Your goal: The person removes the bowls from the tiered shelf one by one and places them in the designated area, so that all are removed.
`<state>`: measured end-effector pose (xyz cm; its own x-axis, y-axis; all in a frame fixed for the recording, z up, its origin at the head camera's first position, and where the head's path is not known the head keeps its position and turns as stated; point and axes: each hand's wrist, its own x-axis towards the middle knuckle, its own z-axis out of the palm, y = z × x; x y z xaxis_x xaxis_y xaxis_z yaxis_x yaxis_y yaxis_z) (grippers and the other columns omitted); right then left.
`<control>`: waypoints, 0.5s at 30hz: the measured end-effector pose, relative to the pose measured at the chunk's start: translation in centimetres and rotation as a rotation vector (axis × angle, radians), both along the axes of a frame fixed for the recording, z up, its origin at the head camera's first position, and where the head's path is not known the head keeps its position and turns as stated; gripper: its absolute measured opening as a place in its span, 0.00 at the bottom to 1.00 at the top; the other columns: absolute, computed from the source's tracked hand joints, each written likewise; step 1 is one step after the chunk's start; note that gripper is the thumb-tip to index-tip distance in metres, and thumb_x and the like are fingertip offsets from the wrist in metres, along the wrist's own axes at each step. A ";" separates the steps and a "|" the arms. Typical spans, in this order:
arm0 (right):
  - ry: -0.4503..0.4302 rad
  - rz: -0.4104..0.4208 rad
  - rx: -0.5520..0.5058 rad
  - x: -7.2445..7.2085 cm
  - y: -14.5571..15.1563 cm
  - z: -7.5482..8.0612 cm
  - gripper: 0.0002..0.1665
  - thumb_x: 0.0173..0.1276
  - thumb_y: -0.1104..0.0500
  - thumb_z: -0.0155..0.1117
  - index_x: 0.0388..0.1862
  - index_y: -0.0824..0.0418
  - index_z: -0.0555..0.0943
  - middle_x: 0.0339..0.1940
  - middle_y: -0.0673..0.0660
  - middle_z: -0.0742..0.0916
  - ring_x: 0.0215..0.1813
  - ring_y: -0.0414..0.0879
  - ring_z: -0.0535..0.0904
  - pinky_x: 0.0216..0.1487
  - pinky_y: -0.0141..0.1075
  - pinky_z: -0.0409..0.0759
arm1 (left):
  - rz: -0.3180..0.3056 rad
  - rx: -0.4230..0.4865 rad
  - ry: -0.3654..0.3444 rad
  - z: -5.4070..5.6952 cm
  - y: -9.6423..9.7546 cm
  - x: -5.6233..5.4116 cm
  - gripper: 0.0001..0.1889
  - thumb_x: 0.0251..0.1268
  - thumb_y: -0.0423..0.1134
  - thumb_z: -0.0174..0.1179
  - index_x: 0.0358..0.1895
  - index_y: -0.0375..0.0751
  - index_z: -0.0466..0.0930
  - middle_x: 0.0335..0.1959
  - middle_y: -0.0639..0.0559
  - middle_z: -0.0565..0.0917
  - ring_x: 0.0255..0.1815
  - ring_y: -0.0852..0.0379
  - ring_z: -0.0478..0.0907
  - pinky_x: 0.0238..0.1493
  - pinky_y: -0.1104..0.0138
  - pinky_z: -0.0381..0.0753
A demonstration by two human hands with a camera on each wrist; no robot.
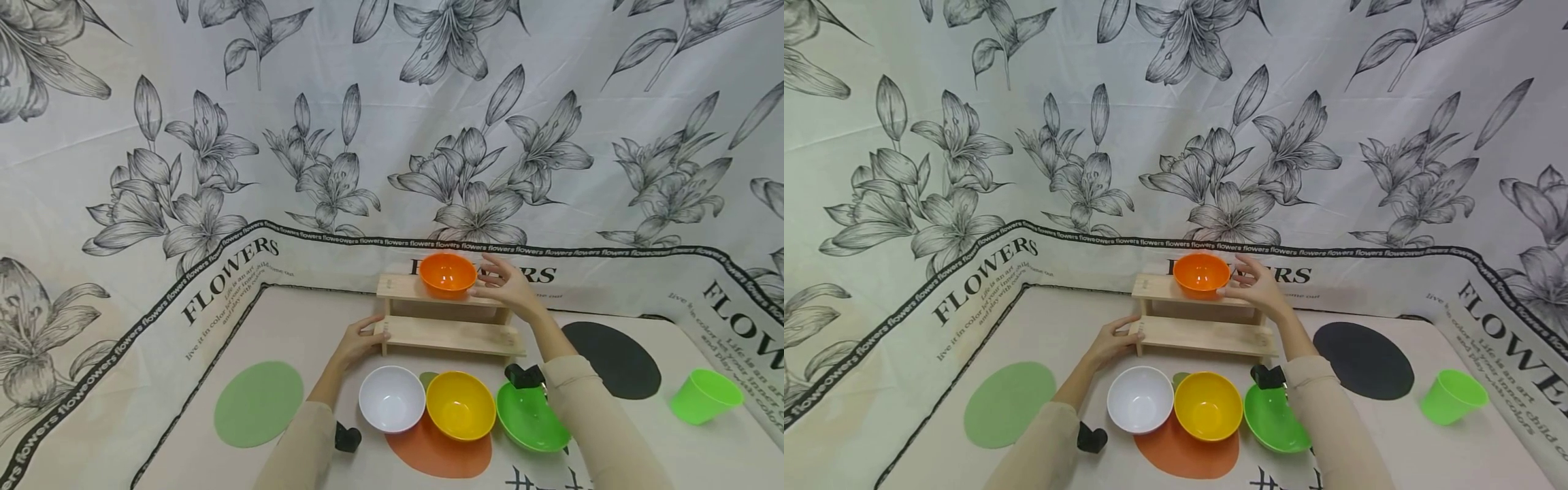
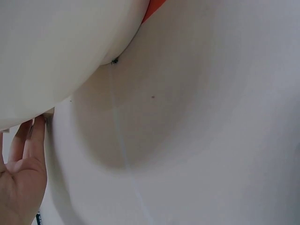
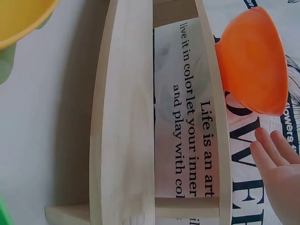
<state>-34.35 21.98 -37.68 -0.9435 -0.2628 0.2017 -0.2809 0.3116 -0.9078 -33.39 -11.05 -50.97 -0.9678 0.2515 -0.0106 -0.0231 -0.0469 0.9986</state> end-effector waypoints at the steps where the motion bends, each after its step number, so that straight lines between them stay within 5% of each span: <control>1: -0.011 0.006 -0.007 -0.1 -0.2 0.0 0.53 0.57 0.61 0.70 0.75 0.62 0.50 0.70 0.73 0.63 0.67 0.67 0.63 0.65 0.52 0.67 | 0.006 -0.005 -0.009 0.0 0.1 0.0 0.30 0.59 0.30 0.62 0.66 0.32 0.65 0.53 0.25 0.76 0.49 0.40 0.80 0.49 0.58 0.82; 8: -0.065 0.044 -0.020 -1.0 -1.6 -0.5 0.55 0.57 0.60 0.70 0.76 0.59 0.48 0.70 0.73 0.61 0.67 0.69 0.62 0.65 0.56 0.66 | 0.026 -0.010 -0.015 0.2 0.2 0.0 0.29 0.60 0.30 0.62 0.66 0.33 0.66 0.52 0.26 0.76 0.48 0.41 0.81 0.48 0.59 0.83; 15: -0.059 -0.003 0.049 -1.8 -2.9 -1.4 0.57 0.54 0.52 0.73 0.76 0.56 0.49 0.73 0.67 0.60 0.69 0.64 0.61 0.70 0.54 0.61 | 0.034 -0.001 -0.027 0.4 0.2 0.3 0.29 0.59 0.29 0.62 0.65 0.34 0.67 0.52 0.26 0.76 0.48 0.41 0.81 0.49 0.59 0.82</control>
